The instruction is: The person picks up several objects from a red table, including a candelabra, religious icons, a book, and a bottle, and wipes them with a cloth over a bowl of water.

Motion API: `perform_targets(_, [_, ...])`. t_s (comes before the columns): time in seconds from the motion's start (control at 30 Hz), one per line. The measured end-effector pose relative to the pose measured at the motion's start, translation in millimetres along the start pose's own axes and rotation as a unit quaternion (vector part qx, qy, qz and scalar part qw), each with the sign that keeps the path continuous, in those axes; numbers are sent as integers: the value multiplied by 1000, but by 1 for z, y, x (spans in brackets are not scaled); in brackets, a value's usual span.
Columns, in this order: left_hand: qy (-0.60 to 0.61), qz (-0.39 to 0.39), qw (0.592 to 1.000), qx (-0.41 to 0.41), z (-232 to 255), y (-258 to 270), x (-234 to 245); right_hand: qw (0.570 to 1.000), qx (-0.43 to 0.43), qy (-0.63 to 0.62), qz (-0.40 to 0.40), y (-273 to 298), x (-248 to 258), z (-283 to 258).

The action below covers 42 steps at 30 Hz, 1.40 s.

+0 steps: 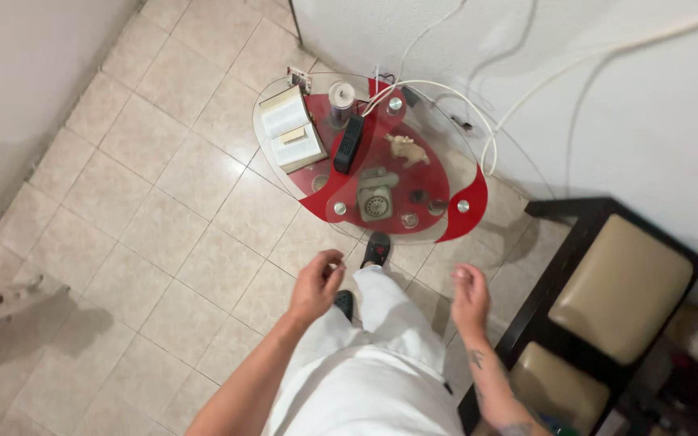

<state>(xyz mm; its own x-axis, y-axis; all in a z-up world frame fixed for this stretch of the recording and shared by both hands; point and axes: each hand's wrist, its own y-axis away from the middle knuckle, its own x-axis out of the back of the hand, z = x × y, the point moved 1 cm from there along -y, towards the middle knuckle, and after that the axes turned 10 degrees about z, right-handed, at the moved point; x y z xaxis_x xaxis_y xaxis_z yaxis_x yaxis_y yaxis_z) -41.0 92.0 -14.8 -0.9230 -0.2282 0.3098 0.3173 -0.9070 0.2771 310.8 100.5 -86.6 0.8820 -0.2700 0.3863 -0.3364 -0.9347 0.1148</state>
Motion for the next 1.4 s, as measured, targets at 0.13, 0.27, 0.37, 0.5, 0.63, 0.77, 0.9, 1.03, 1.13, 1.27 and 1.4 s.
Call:
perform_targets(0.13, [-35, 35, 999, 15, -3, -41, 14, 998, 11, 37, -56, -59, -68, -14])
perform_targets(0.27, [-28, 53, 996, 64, -13, -76, 28, 992, -29, -2, -123, -99, -127, -36])
perform_targets(0.37, [-42, 42, 992, 109, -34, -111, 38, 988, -29, 11, -152, -108, -167, -49])
perform_targets(0.5, [-77, 29, 990, 112, -72, -171, 56, 983, -49, -22, -177, -100, -225, -51])
perform_targets(0.63, [-113, 3, 990, 80, -122, -258, 81, 977, -108, -27, -184, -89, -298, -43])
perform_targets(0.77, [-114, -46, 988, 97, -195, -356, 98, 971, -155, 23, -181, -77, -381, -21])
perform_targets(0.9, [-161, -103, 980, 49, -273, -448, 93, 964, -198, 3, -177, -76, -459, 25])
perform_targets(1.03, [-217, -115, 967, -75, -338, -532, 74, 970, -200, -1, -135, -100, -523, 86])
perform_targets(1.13, [-232, -133, 958, -106, -359, -584, 60, 966, -199, 122, -110, -135, -557, 113])
perform_targets(1.27, [-319, -149, 932, -89, -366, -645, 34, 947, -200, 212, -131, -185, -582, 134])
perform_targets(1.4, [-442, -255, 859, -46, -361, -682, 19, 941, -229, 213, -127, -215, -604, 148])
